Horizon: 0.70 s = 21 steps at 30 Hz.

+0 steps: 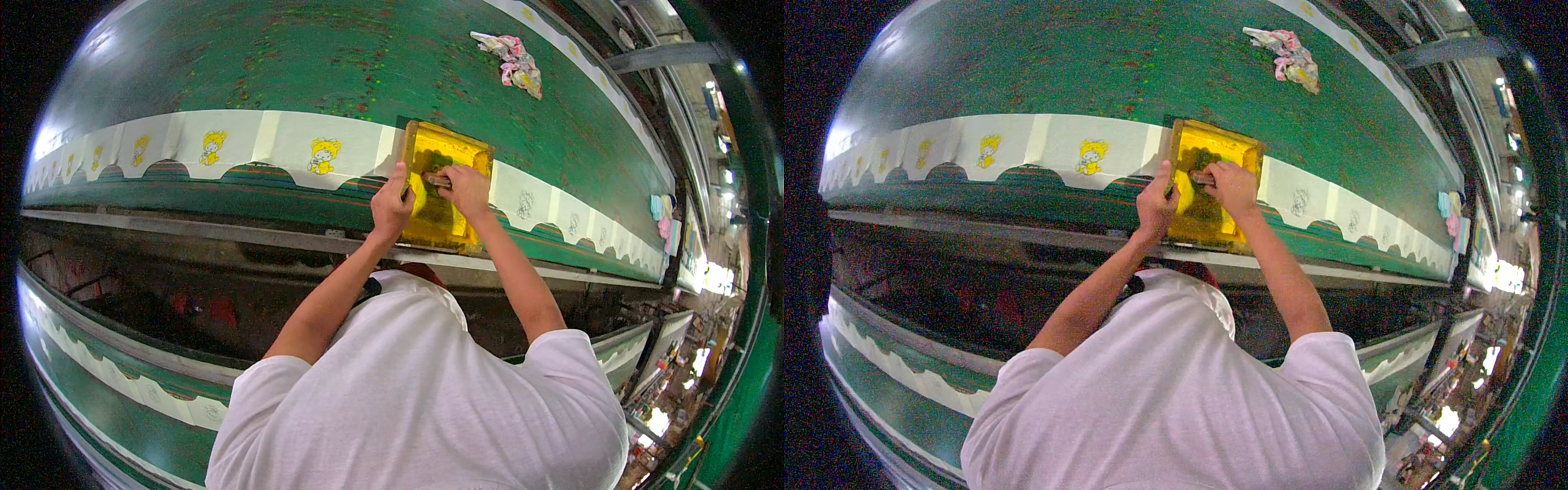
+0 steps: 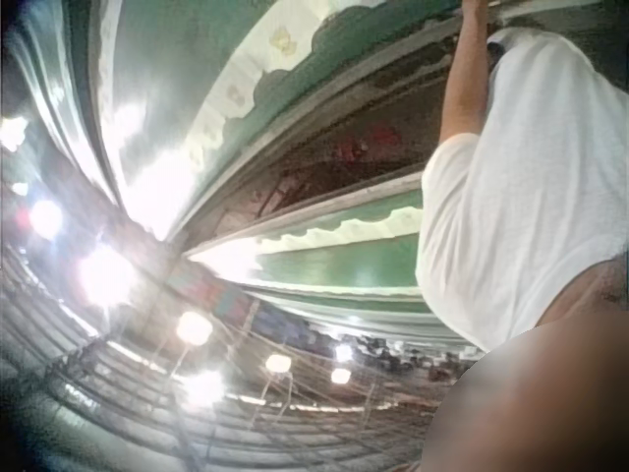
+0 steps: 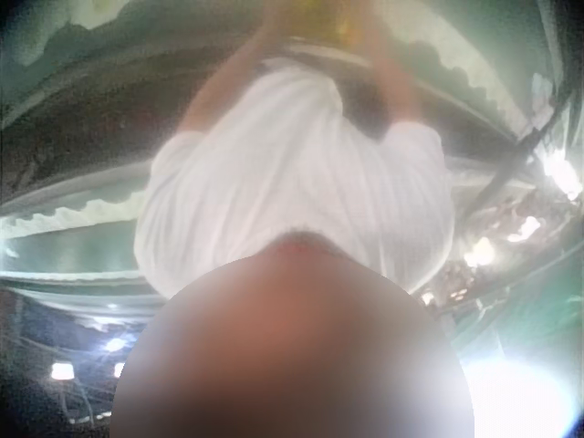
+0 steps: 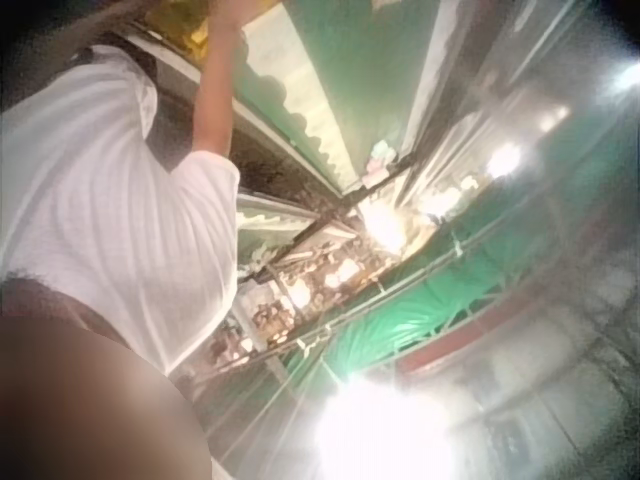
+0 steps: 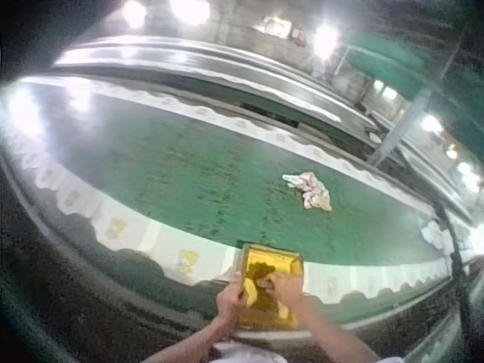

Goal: The person uses a yellow squeegee to press a screen-printing frame onto a row of white tiles moving along a green conveyor belt. The person repeatedly aligns the frame and applies pressure to transfer a yellow cartoon character design onto each tile in sequence.

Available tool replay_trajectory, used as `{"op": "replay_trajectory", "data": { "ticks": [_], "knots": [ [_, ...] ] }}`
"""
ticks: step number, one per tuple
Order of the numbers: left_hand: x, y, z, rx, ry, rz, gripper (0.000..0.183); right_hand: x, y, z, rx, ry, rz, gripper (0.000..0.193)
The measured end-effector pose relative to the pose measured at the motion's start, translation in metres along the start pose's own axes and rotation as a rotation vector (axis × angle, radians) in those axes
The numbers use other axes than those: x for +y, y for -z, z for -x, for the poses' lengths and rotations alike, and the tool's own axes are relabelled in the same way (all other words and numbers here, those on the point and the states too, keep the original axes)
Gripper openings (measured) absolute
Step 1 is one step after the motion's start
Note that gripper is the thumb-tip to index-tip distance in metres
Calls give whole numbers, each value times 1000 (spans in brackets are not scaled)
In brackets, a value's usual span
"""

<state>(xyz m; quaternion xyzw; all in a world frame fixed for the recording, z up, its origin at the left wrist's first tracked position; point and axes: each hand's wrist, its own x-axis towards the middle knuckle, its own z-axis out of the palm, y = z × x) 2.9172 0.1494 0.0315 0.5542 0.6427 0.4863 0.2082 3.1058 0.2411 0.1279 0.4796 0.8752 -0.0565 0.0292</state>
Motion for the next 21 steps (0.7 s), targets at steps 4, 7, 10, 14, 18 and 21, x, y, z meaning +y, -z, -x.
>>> {"op": "replay_trajectory", "data": {
  "ticks": [4, 7, 10, 14, 18, 21],
  "knots": [
    [-1, 1, 0, -68, 58, 8, 72, -26, -3, 33, 36, 30, -43, 40],
    [-1, 2, -2, -86, 72, 10, 69, -42, -4, 54, 32, 6, -43, 41],
    [-1, 4, -1, -116, 86, 36, 68, -54, -4, 71, 10, -39, -39, 39],
    [-3, 3, -2, -113, 63, 45, 69, -68, -3, 85, 16, -98, -57, 37],
    [-5, 0, -2, -3, -28, 26, 71, -82, -3, 103, 74, -105, -59, 43],
    [-4, 0, -1, -48, 29, 38, 72, -96, -8, 121, 153, -86, -73, 53]
  ]
}}
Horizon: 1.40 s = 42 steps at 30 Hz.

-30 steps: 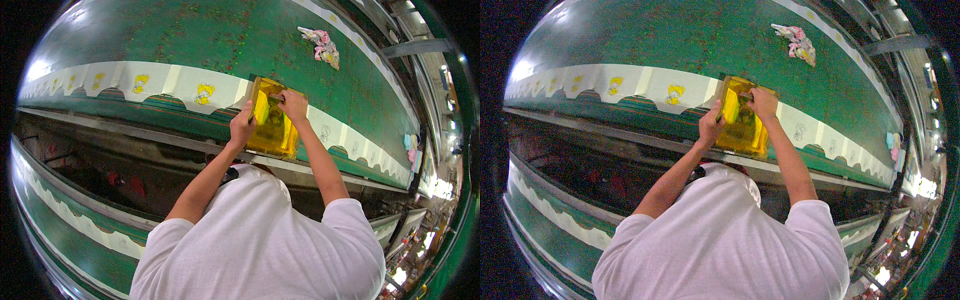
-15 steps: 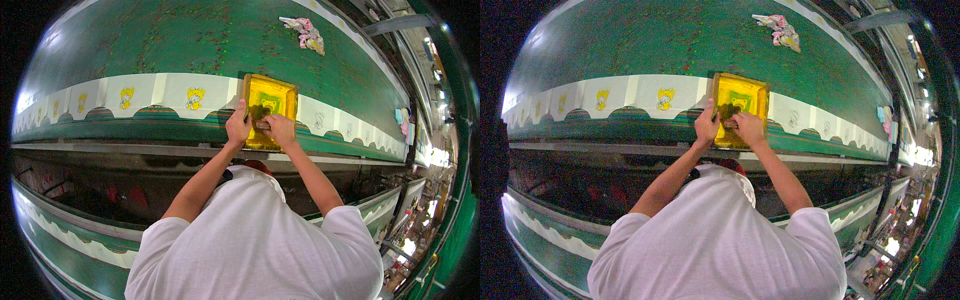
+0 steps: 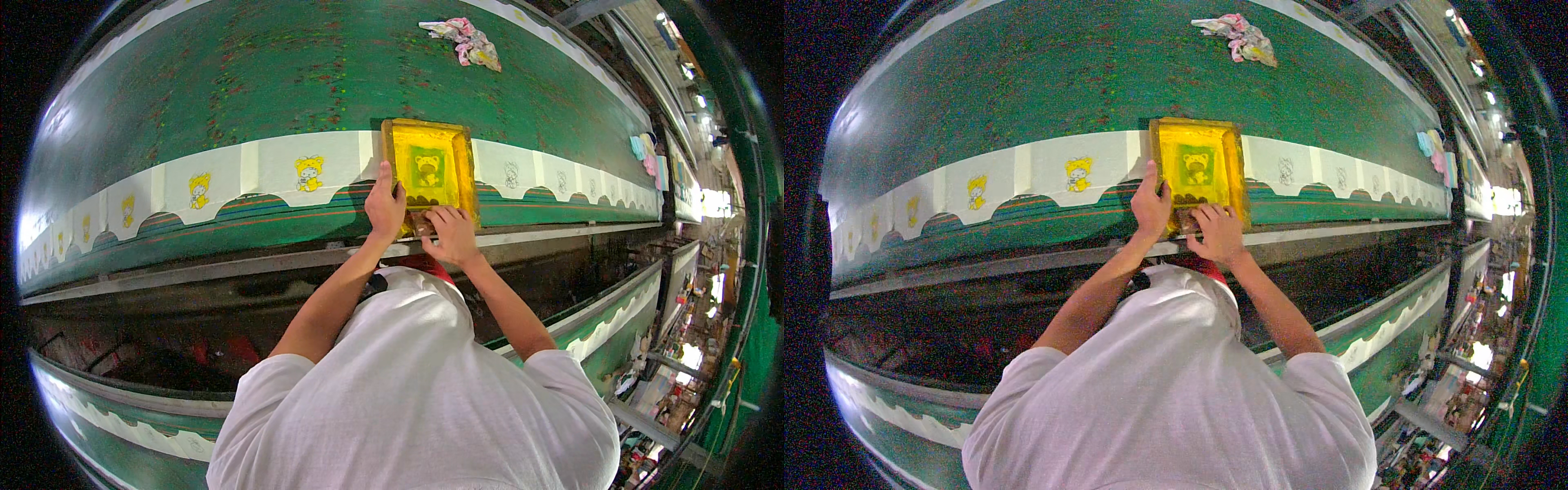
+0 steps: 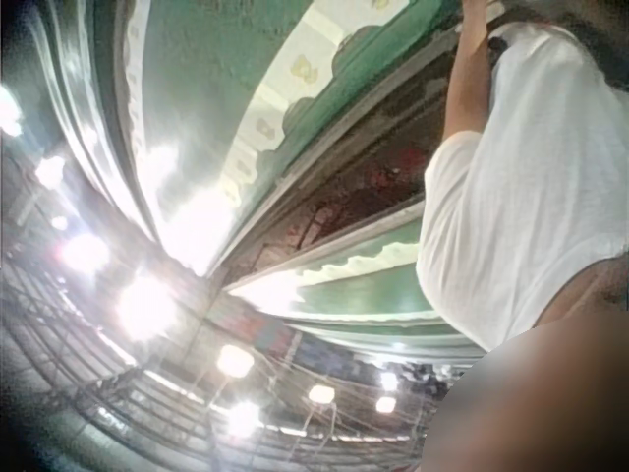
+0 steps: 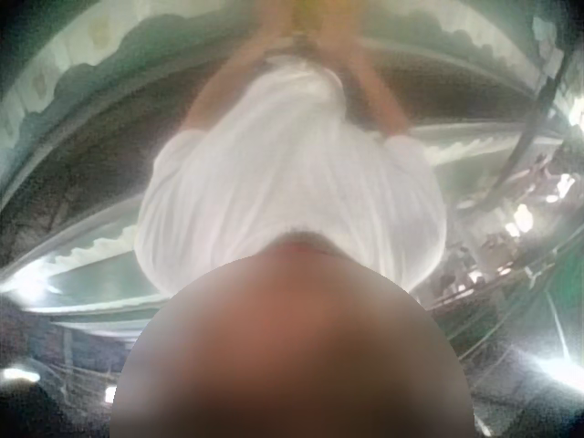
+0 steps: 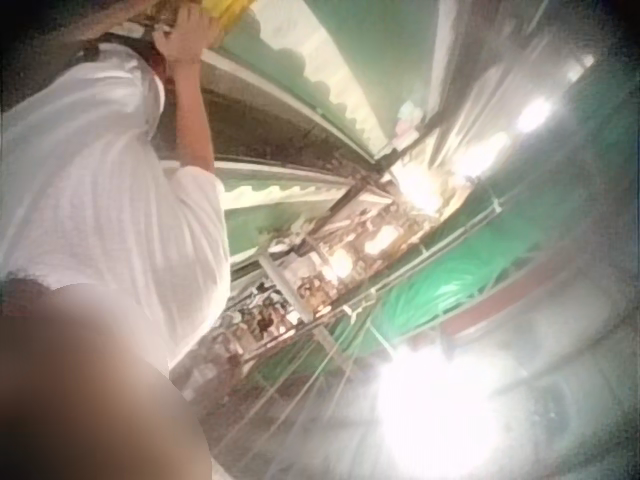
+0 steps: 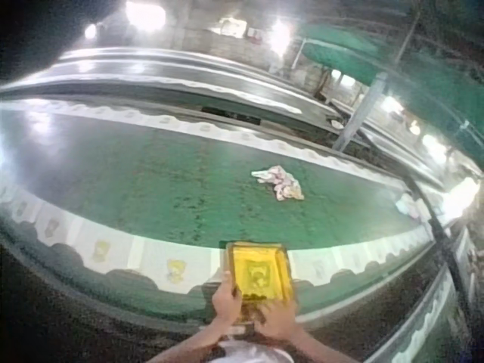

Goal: The person uses a yellow squeegee to press a screen-printing frame onto a row of white tiles moving along a green conveyor belt. The person repeatedly aligns the frame and applies pressure to transfer a yellow cartoon character design onto each tile in sequence.

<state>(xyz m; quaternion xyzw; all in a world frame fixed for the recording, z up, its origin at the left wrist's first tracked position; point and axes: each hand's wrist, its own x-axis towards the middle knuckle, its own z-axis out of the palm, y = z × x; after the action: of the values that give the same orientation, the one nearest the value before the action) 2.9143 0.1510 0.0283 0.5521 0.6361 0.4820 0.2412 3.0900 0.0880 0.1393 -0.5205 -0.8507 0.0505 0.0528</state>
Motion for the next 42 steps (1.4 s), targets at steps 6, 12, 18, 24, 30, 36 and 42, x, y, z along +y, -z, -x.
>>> {"op": "replay_trajectory", "data": {
  "ticks": [6, 12, 18, 24, 30, 36, 42],
  "knots": [
    [0, 1, 1, -95, 37, -14, 70, 19, -7, 14, 141, -29, 51, 58],
    [-3, -5, 2, -21, -47, -62, 73, 106, -38, -3, 296, -750, -261, 61],
    [4, 1, 1, -68, -6, -83, 74, 136, -64, 7, 289, -568, -223, 48],
    [11, 8, 5, -80, 6, -89, 71, 136, -58, 17, 315, -539, -299, 46],
    [28, -18, 4, 74, -127, -63, 75, 164, -38, 21, 342, -523, -446, 44],
    [85, -103, 15, 85, -82, -73, 74, 251, -2, 51, 381, -482, -438, 45],
    [131, -186, 37, -15, 36, -79, 70, 336, 8, 101, 376, -517, -511, 47]
  ]
}}
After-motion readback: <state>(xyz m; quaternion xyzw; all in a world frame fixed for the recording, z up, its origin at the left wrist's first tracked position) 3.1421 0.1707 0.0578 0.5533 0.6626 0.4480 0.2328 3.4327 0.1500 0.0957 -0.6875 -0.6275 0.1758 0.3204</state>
